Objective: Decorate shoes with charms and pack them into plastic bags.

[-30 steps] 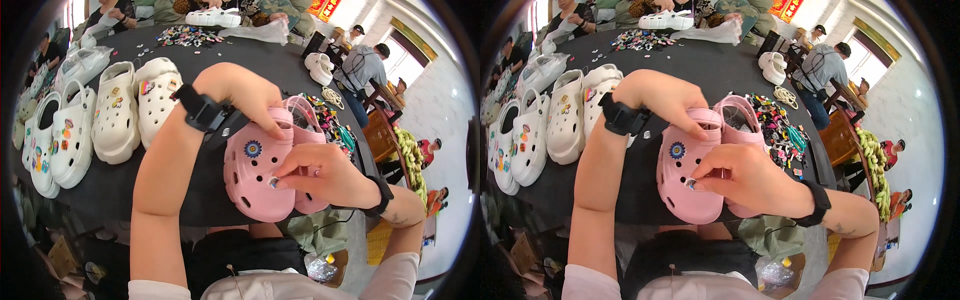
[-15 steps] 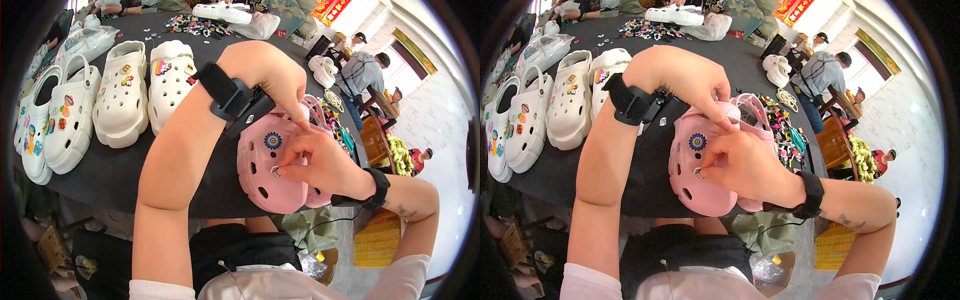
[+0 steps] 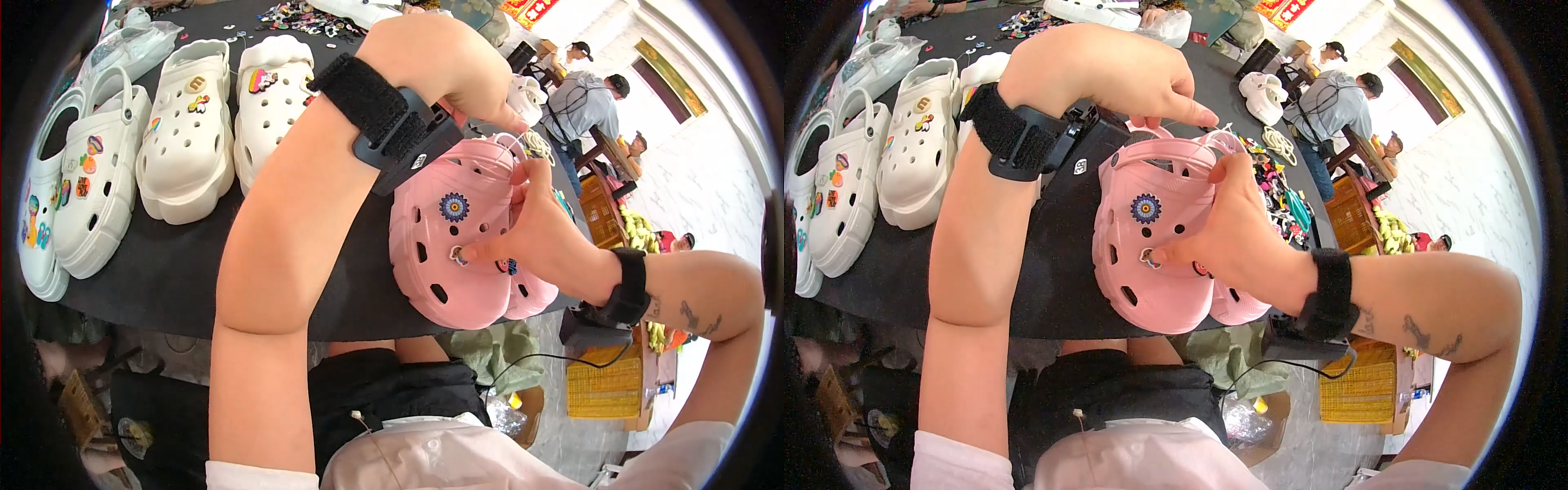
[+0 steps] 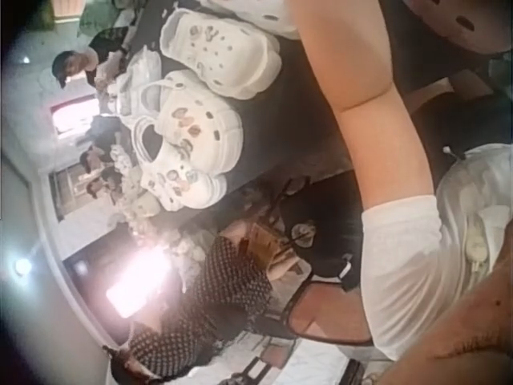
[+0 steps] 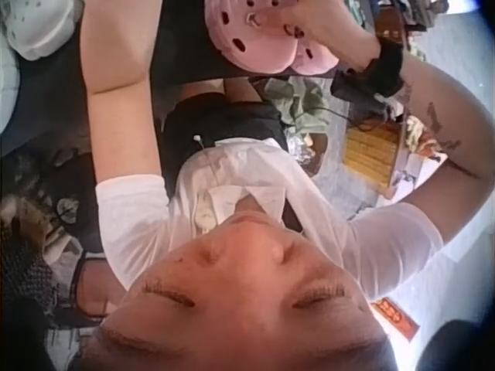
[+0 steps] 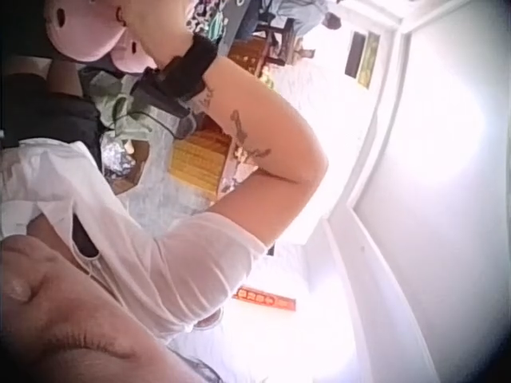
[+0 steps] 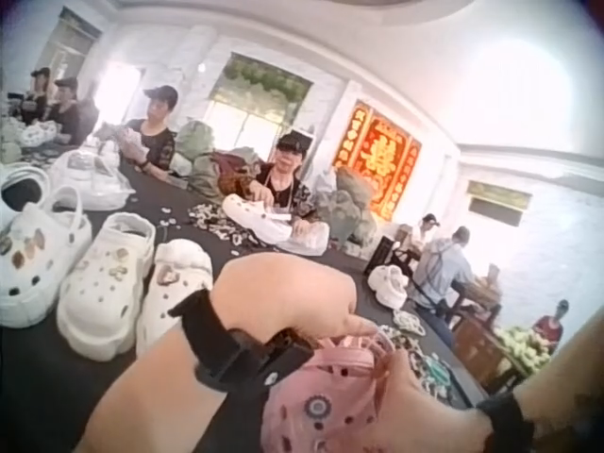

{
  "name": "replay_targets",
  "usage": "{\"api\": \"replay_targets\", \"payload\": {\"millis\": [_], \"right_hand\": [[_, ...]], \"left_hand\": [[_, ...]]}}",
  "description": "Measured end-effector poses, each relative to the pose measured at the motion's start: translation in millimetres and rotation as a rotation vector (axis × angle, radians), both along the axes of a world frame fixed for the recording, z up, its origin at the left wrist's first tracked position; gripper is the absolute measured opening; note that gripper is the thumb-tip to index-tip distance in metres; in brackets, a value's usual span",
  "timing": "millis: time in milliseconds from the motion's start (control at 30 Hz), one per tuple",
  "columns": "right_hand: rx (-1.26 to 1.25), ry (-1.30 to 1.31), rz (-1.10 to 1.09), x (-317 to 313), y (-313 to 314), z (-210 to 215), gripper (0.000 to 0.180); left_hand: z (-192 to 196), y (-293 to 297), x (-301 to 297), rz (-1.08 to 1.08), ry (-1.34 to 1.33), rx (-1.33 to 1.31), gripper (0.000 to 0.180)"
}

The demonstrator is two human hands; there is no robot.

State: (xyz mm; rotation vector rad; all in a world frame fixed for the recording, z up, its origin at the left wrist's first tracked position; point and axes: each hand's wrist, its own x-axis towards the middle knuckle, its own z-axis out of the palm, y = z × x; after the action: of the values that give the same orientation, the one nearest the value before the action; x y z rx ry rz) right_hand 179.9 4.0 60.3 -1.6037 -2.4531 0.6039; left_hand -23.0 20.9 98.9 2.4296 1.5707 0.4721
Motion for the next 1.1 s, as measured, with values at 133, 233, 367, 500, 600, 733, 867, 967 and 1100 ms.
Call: {"api": "replay_targets", "payload": {"millis": [133, 233, 367, 500, 600, 733, 867, 967, 1100], "right_hand": [[0.037, -0.062, 0.007, -3, 1, -4, 0.095], [0.039, -0.018, 0.001, -4, -1, -6, 0.095], [0.072, -0.097, -0.055, -3, -3, -2, 0.098], [0.197, -0.132, -0.023, -19, -5, -19, 0.101], [0.266, -0.249, -0.058, -10, -4, -12, 0.099], [0.071, -0.135, -0.139, -18, -5, 2, 0.095], [-0.416, 0.241, 0.044, 12, -3, 25, 0.073], [-0.308, 0.354, 0.235, 54, -3, 26, 0.058], [0.075, 0.545, 0.448, 130, -12, -7, 0.051]], "left_hand": [[1, -4, -1, -0.021, -0.026, -0.006, 0.059], [6, -13, 1, 0.036, -0.001, 0.017, 0.058], [11, -14, 11, 0.064, 0.039, 0.043, 0.054], [0, -10, -5, 0.036, -0.014, 0.054, 0.052], [8, -8, 10, 0.048, 0.035, 0.052, 0.053], [-3, 3, 9, 0.108, 0.045, 0.043, 0.059], [-9, 12, 9, 0.018, 0.069, 0.027, 0.060], [-11, -4, 7, 0.097, -0.065, 0.080, 0.050], [7, -34, 20, 0.083, -0.025, 0.216, 0.040]]}}
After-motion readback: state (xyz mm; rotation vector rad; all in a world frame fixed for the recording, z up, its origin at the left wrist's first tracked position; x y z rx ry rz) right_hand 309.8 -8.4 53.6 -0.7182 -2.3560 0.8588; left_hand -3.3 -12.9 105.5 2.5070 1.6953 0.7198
